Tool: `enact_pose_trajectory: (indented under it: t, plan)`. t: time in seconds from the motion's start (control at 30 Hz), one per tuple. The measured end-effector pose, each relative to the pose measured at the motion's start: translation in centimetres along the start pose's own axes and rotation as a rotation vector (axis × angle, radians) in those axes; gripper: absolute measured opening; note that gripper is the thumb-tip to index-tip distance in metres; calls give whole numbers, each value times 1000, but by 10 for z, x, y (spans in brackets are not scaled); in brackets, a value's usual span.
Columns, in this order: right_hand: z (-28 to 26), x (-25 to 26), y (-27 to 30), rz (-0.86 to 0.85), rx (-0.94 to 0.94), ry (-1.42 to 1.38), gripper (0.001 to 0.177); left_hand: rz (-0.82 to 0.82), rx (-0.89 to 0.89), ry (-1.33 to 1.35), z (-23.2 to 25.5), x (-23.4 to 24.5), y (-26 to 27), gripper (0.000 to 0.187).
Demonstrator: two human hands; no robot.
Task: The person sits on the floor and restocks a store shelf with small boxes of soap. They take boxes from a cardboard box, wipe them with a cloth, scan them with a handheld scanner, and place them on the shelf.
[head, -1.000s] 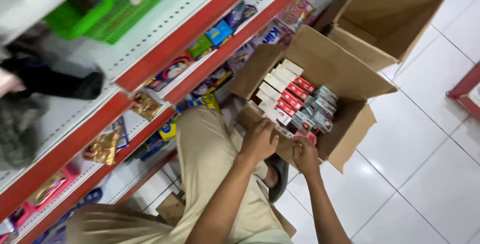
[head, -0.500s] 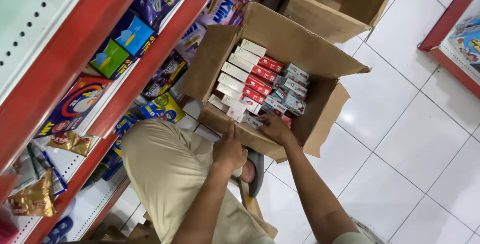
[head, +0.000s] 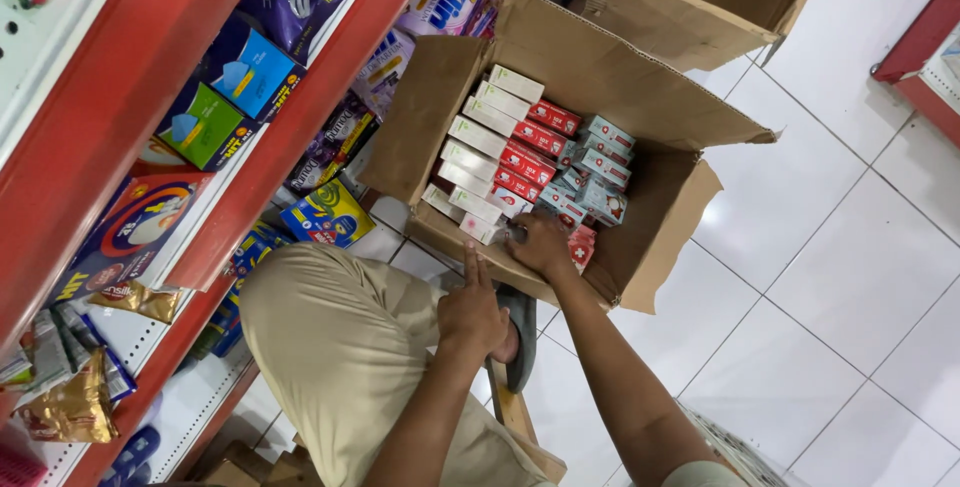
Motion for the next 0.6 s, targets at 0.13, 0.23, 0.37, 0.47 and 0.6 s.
enact_pose_trajectory:
  t: [0.13, 0.23, 0.37, 0.47, 0.6]
  plan:
    - [-39, 1, -13, -141, -170, -338, 76, 5, 5, -25, -2, -7, -4, 103]
    - [-35, -6, -24, -36, -141, -325, 96, 48, -46, 17, 3, -1, -5, 106]
    - [-28, -19, -20, -185, -211, -401, 97, -7, -7, 8, 0, 7, 1, 100]
    - [-15, -28, -19, -186, -160, -485, 96, -18, -2, 25, -2, 5, -1, 101]
    - [-27, -10, -12, -202, -181, -502, 93, -23, -20, 43, -3, 3, -2, 100]
Point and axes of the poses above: each hand's wrist, its own y-axis away from the middle knuckle, its own x-axis out of the back of the hand, z = x × y, the point moved 4 cm from there along -y, towards the middle knuckle, and after that the axes turned 1 degree about -x, right-handed, at the moved point
